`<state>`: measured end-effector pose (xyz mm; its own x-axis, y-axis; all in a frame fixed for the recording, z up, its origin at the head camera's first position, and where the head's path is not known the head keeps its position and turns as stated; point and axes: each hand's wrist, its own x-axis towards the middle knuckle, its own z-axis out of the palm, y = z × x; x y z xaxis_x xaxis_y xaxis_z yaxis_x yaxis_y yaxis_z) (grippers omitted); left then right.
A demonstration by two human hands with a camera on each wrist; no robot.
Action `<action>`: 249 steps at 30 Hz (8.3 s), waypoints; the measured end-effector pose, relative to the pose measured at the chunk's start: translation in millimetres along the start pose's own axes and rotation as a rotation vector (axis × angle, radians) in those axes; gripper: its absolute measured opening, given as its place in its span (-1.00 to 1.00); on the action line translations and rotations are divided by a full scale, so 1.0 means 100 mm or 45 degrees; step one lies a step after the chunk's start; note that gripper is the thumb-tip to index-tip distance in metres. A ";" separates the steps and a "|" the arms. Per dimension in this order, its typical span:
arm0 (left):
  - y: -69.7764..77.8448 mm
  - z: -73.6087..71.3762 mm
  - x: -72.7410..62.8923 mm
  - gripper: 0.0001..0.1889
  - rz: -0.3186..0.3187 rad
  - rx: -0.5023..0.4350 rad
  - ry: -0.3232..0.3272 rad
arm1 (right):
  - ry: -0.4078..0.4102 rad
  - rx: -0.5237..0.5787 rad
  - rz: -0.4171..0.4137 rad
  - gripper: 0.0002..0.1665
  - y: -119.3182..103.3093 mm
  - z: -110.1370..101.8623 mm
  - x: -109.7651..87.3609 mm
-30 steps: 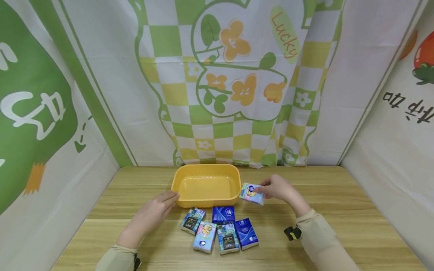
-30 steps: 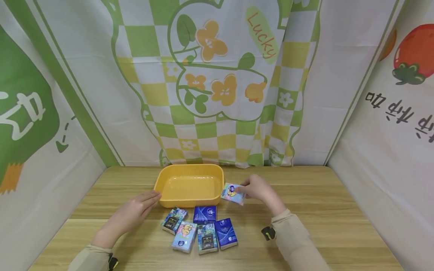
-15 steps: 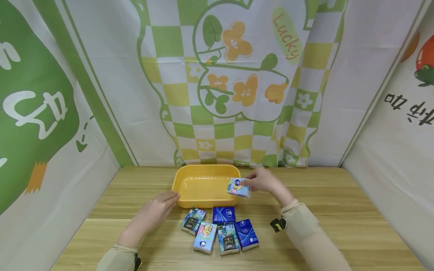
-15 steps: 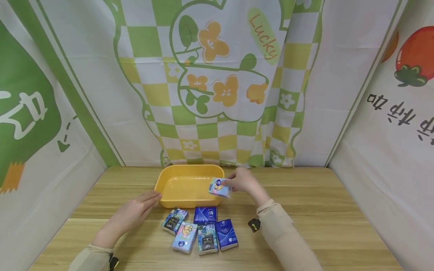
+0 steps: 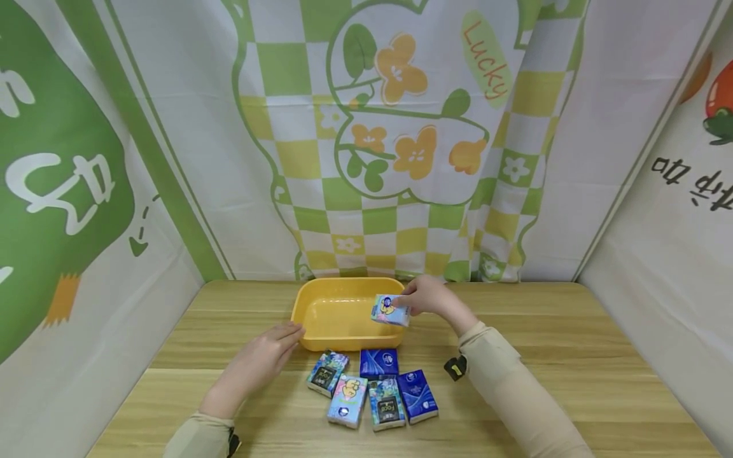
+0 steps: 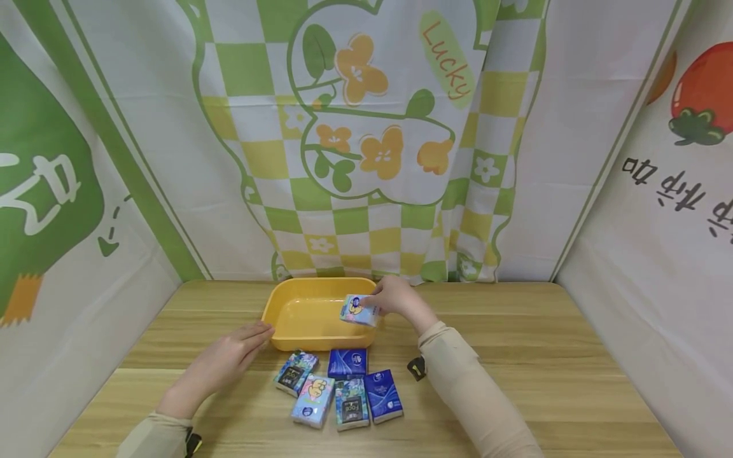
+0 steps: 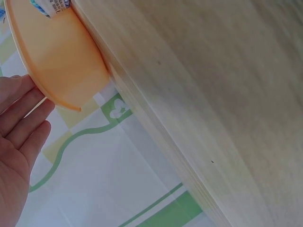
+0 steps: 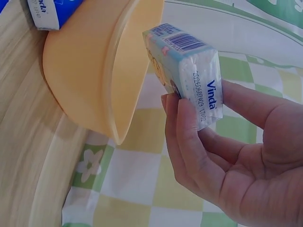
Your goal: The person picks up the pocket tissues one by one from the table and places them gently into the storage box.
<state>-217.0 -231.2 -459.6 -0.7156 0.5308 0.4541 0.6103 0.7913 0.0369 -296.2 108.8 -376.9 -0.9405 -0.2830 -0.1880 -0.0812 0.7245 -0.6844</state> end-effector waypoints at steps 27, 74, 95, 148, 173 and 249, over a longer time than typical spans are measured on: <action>0.01 -0.02 0.01 -0.64 -0.028 -0.014 -0.032 | -0.099 0.078 0.044 -0.71 -0.23 0.09 0.41; 0.00 0.00 0.01 -0.64 -0.012 -0.016 -0.025 | 0.048 0.189 0.266 -0.03 -0.31 0.69 1.03; 0.00 -0.01 0.01 -0.64 -0.018 -0.002 -0.036 | 0.065 0.088 0.290 -0.72 -0.40 0.84 1.11; 0.02 0.00 0.01 -0.64 -0.023 0.002 -0.041 | -0.282 0.747 0.431 -0.53 -0.15 1.25 1.64; 0.02 0.02 0.01 -0.64 -0.025 0.004 -0.037 | -0.187 0.513 0.292 -0.58 -0.44 0.91 1.02; 0.02 0.02 0.01 -0.63 -0.011 0.035 -0.021 | 0.037 -0.090 -0.294 -0.90 0.14 0.25 -0.52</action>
<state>-217.4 -228.4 -460.9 -0.7266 0.5284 0.4391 0.5943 0.8041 0.0160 -240.4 118.2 -394.2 -0.9034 -0.4286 -0.0113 -0.3170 0.6854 -0.6556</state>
